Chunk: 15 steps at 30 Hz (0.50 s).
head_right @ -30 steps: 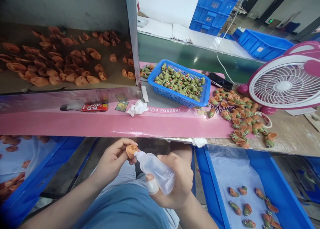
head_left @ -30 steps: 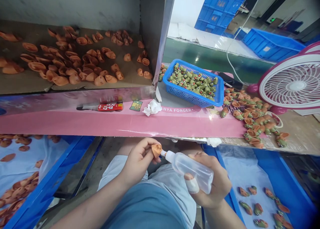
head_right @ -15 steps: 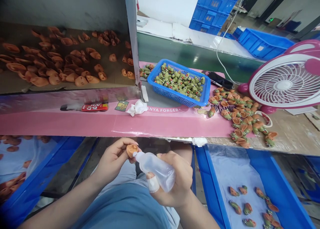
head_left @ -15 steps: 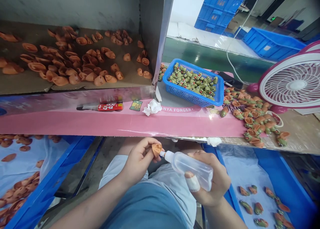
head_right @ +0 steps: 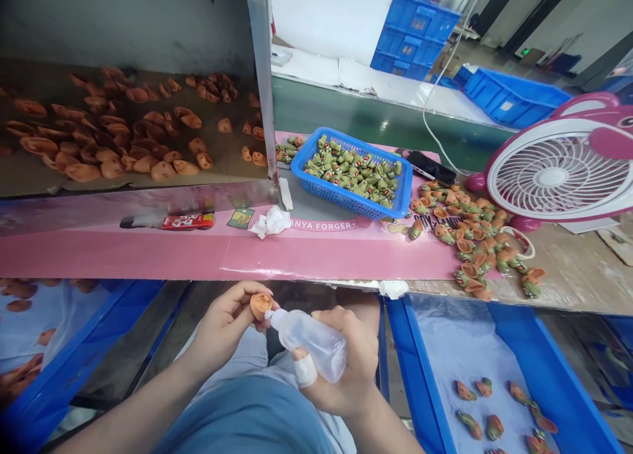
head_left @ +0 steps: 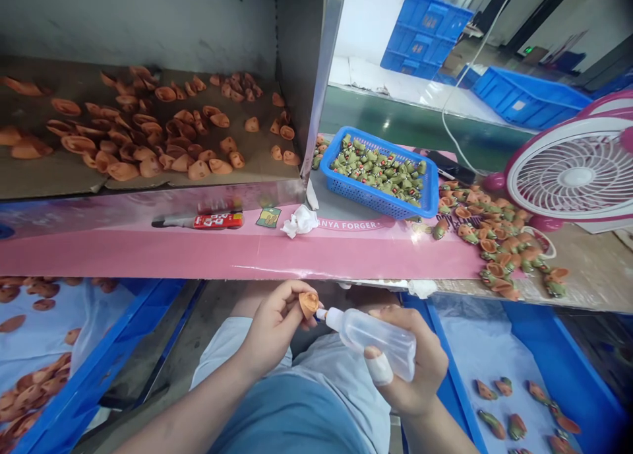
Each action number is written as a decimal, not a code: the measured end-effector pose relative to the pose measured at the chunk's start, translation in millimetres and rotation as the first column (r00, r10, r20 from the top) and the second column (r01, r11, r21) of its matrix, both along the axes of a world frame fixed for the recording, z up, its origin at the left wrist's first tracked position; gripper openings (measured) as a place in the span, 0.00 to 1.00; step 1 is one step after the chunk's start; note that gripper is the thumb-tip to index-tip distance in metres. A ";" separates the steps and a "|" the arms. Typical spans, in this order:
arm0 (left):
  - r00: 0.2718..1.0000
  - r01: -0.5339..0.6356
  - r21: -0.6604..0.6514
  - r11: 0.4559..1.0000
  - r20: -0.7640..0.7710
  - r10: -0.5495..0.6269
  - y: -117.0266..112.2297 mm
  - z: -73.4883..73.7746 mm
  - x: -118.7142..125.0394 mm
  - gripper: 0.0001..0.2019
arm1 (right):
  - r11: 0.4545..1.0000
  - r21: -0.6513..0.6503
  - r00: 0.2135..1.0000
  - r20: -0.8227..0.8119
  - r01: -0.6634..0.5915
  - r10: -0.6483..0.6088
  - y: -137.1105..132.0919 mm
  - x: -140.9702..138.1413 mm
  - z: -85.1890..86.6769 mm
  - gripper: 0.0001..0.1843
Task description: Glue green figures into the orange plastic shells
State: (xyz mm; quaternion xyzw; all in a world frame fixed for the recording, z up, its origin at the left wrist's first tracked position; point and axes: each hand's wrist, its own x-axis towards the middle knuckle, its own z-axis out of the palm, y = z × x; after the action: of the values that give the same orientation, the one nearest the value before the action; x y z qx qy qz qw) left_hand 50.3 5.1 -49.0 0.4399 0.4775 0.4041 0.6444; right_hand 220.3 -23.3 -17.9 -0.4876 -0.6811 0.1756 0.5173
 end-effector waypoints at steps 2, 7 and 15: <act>1.000 -0.018 -0.018 1.000 -0.006 0.018 2.9 -0.6 -1.3 0.04 | 0.999 -0.042 0.998 -0.060 0.012 -0.014 0.0 1.4 -3.8 0.13; 0.994 -0.112 -0.040 0.993 0.012 0.113 17.0 4.0 -8.0 0.03 | 0.959 -0.279 0.954 -0.271 0.052 -0.131 9.0 10.8 -24.7 0.14; 0.949 -0.316 -0.072 0.946 -0.021 0.316 29.8 -10.8 -26.4 0.14 | 0.938 -0.346 0.949 -0.292 0.010 -0.118 78.0 11.6 -49.9 0.14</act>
State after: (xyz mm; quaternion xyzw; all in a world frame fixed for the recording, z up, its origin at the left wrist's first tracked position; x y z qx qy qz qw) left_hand 23.9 34.8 -59.8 0.3353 0.5596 0.4818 0.5851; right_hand 231.9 54.7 -67.8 -0.5583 -0.5351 0.3473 0.5304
